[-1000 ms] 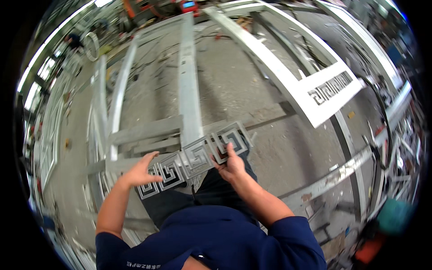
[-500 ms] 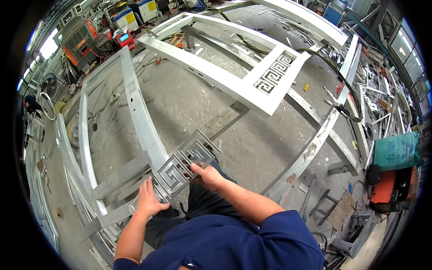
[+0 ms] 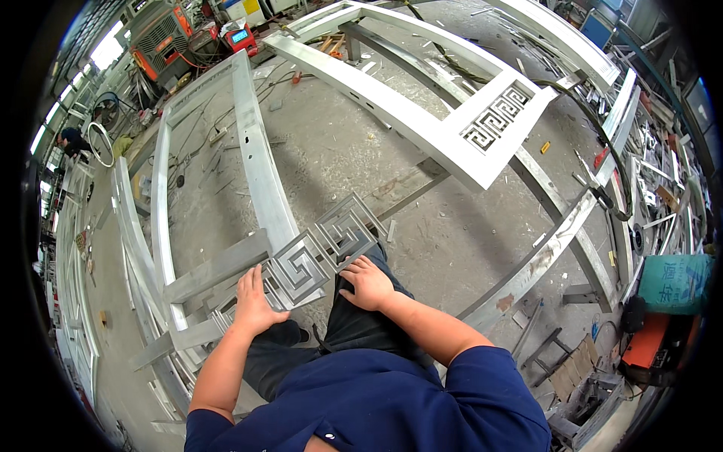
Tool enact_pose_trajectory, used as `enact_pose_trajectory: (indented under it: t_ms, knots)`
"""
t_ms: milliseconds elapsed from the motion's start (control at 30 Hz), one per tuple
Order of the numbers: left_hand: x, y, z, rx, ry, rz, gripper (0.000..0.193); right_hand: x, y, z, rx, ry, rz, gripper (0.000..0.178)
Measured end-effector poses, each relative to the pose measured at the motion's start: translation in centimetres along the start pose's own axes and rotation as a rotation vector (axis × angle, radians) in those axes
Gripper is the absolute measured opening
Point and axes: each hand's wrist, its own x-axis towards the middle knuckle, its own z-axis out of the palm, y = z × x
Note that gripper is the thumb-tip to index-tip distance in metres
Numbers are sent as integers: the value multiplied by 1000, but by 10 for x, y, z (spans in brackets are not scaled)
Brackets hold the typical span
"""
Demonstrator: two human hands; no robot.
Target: The person welds a decorative metal panel onto a larger metal frame using a handheld welding torch. They then pick up and position additional metal bars and decorative panels onto the frame structure.
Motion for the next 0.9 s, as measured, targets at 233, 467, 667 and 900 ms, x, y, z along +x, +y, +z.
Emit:
enact_pose_trajectory:
  t_ms: [233,467,667,900]
  knots:
    - [3,7,8,39,-2,-1,122,-30,30,-11,251,302,130,54]
    - [16,29,6,66,-5,50,127,-205,190,-32,-328,-22,683,64]
    - [40,62,14,49,-16,78,125,-298,240,-103,-371,-320,803,58]
    - [91,101,25,22,-108,5,126,-301,312,-140,-443,61,849,50]
